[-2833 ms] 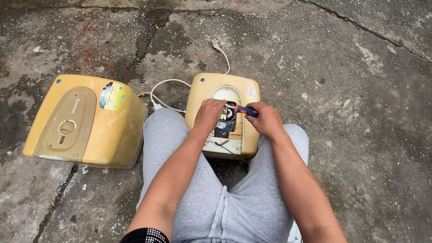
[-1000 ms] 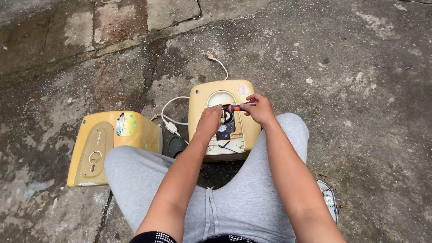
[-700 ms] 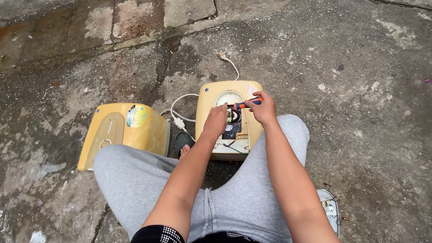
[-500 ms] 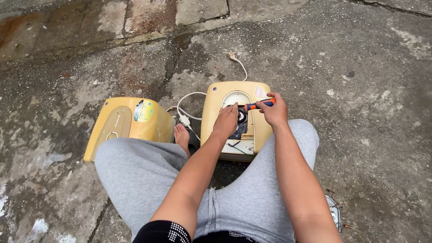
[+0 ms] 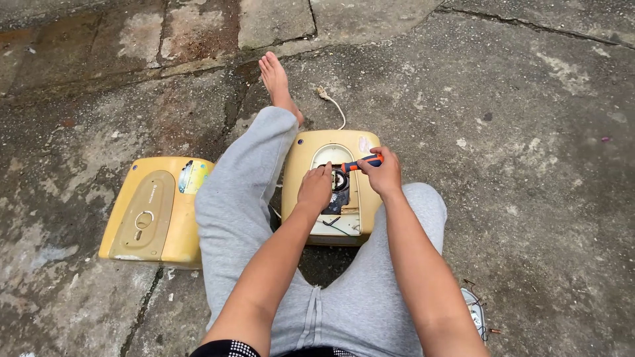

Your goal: The person sits on the ground and uses a screwdriver to work on the internal components of a beige water heater. They manipulate wires and parts inside the open casing, occasionally pausing to adjust their position or the tool.

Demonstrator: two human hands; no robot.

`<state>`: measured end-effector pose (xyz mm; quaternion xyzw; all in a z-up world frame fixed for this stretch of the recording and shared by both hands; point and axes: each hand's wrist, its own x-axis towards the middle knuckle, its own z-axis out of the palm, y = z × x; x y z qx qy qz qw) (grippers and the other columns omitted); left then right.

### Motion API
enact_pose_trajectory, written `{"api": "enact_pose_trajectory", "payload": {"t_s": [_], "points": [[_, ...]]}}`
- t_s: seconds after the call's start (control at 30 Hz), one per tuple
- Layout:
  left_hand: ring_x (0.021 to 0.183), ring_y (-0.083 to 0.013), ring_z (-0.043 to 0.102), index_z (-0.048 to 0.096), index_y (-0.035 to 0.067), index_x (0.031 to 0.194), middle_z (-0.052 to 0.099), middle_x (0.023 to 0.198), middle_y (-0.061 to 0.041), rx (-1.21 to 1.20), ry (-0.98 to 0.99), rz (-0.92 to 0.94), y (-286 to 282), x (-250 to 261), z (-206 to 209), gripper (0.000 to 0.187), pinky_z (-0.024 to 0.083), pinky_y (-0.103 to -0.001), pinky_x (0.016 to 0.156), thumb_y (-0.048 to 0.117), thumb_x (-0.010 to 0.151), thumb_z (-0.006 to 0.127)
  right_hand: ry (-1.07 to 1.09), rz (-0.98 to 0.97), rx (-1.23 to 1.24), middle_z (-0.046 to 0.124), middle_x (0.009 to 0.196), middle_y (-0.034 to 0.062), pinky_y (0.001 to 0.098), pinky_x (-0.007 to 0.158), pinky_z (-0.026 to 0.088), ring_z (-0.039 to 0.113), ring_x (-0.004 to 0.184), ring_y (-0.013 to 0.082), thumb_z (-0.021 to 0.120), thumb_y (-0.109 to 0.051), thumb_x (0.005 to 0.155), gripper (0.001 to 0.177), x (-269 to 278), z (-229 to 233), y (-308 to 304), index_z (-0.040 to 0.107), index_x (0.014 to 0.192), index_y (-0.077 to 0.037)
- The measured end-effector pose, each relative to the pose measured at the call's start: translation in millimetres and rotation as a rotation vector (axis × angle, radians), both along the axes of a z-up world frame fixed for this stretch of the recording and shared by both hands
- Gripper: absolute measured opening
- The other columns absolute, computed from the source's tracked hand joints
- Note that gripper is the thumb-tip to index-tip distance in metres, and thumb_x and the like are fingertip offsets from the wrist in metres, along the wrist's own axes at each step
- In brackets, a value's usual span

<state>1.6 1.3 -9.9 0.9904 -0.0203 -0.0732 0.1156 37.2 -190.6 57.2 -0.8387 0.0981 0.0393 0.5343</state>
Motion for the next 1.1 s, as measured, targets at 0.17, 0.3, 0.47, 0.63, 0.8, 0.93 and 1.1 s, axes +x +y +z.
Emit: {"api": "enact_pose_trajectory", "payload": {"t_s": [0.17, 0.3, 0.47, 0.63, 0.8, 0.93, 1.1], "points": [[0.119, -0.0265, 0.063, 0.055, 0.014, 0.143, 0.069, 0.120, -0.008, 0.043, -0.134, -0.063, 1.8, -3.3, 1.2, 0.040, 0.043, -0.045, 0.107, 0.029, 0.108, 0.044, 0.053, -0.031, -0.045, 0.061, 0.120, 0.0162, 0.0389, 0.103, 0.052, 0.065, 0.120, 0.0324, 0.092, -0.029, 0.076, 0.054, -1.4, -7.6, -6.8, 0.070, 0.124, -0.015], [0.100, -0.0254, 0.070, 0.067, 0.015, 0.125, 0.071, 0.101, -0.005, -0.038, -0.179, -0.121, 8.9, -3.2, 14.6, 0.035, 0.052, -0.042, 0.091, 0.036, 0.111, 0.043, 0.097, -0.021, -0.081, 0.061, 0.122, 0.0143, 0.0384, 0.102, 0.051, 0.065, 0.120, 0.0323, 0.091, -0.033, 0.075, 0.055, -4.6, -6.5, -11.8, 0.070, 0.125, -0.019], [0.095, -0.0341, 0.072, 0.072, 0.013, 0.121, 0.073, 0.096, -0.012, -0.166, -0.187, -0.199, 15.3, -7.5, 57.5, 0.031, 0.056, -0.046, 0.084, 0.031, 0.109, 0.049, 0.108, 0.047, -0.102, 0.062, 0.121, 0.0181, 0.0404, 0.098, 0.052, 0.067, 0.117, 0.0349, 0.091, -0.032, 0.077, 0.054, -3.1, 4.4, -20.0, 0.071, 0.124, -0.016], [0.099, -0.0401, 0.071, 0.070, 0.007, 0.124, 0.073, 0.098, -0.019, -0.437, -0.094, -0.201, 36.9, -13.6, 81.0, 0.031, 0.055, -0.048, 0.088, 0.027, 0.109, 0.053, 0.155, 0.216, 0.096, 0.056, 0.118, 0.0232, 0.0314, 0.080, 0.061, 0.077, 0.083, 0.0240, 0.083, -0.014, 0.084, 0.046, 5.6, 20.0, -25.9, 0.067, 0.125, -0.001], [0.101, -0.0367, 0.071, 0.071, 0.012, 0.121, 0.075, 0.102, -0.015, -0.511, -0.014, -0.146, 48.9, -3.3, 76.2, 0.025, 0.054, -0.048, 0.090, 0.027, 0.107, 0.057, 0.091, 0.379, 0.045, 0.066, 0.100, 0.0238, 0.0268, 0.055, 0.062, 0.072, 0.071, 0.0232, 0.083, -0.013, 0.086, 0.036, 18.2, 38.9, -23.6, 0.070, 0.115, 0.004], [0.089, -0.0388, 0.074, 0.071, 0.007, 0.116, 0.076, 0.091, -0.017, -0.502, 0.067, -0.137, 42.9, 2.1, 92.2, 0.028, 0.055, -0.050, 0.083, 0.029, 0.108, 0.056, 0.036, 0.391, 0.042, 0.062, 0.099, 0.0227, 0.0273, 0.055, 0.061, 0.071, 0.072, 0.0247, 0.085, -0.012, 0.087, 0.036, 32.9, 20.9, -28.9, 0.070, 0.116, 0.003], [0.065, -0.0202, 0.076, 0.060, 0.007, 0.108, 0.077, 0.075, -0.008, -0.716, 0.288, 0.074, 28.3, 4.9, 81.2, 0.025, 0.059, -0.036, 0.069, 0.029, 0.107, 0.050, -0.034, 0.236, 0.349, 0.056, 0.109, 0.0195, 0.0303, 0.072, 0.068, 0.075, 0.076, 0.0185, 0.087, -0.010, 0.090, 0.067, 54.0, -3.8, -11.0, 0.049, 0.146, -0.009]]}}
